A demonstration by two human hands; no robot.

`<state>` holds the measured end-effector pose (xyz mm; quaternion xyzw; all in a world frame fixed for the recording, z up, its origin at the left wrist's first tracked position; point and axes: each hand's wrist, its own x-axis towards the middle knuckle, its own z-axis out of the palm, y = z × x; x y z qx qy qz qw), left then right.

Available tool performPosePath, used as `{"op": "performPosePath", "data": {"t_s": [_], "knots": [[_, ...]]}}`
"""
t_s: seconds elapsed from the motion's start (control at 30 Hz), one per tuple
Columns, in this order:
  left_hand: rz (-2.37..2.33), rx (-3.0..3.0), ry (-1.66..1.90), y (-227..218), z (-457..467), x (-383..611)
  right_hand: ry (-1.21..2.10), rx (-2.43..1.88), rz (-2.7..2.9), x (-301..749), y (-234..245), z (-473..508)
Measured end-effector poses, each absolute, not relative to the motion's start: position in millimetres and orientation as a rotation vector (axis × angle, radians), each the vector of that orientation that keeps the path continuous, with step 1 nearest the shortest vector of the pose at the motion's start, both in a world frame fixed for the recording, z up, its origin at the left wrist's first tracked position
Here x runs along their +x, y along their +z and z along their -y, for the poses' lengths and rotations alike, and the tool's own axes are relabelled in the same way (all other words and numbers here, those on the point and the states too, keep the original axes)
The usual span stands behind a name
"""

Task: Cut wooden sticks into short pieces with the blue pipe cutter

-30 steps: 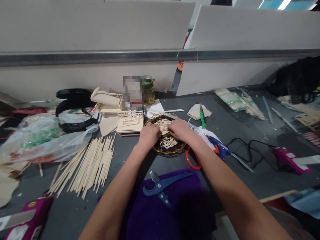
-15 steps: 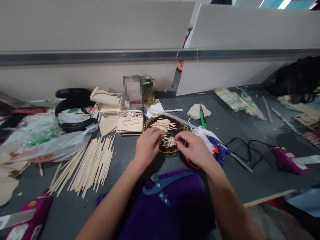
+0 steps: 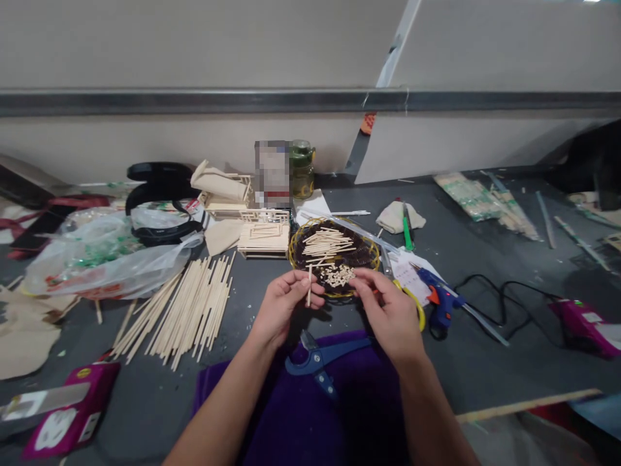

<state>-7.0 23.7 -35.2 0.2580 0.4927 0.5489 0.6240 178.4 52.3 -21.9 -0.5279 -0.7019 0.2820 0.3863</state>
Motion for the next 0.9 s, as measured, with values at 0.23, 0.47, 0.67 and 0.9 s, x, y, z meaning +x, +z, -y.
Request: {"op": "performPosePath", "data": {"t_s": [0.23, 0.47, 0.67, 0.9], "knots": [[-1.016, 0.313, 1.294, -38, -27, -21, 0.347, -1.109, 2.159, 192, -33, -29], [-0.918, 0.206, 1.334, -42, -29, -26, 0.374, -1.035, 2.779, 207, -42, 5], [-0.922, 0.291, 1.363, -42, -29, -25, 0.33, -0.993, 2.903, 211, -55, 35], [-0.999, 0.44, 1.415, -38, -27, -29, 0.151, -0.978, 2.874, 199, -43, 34]]}}
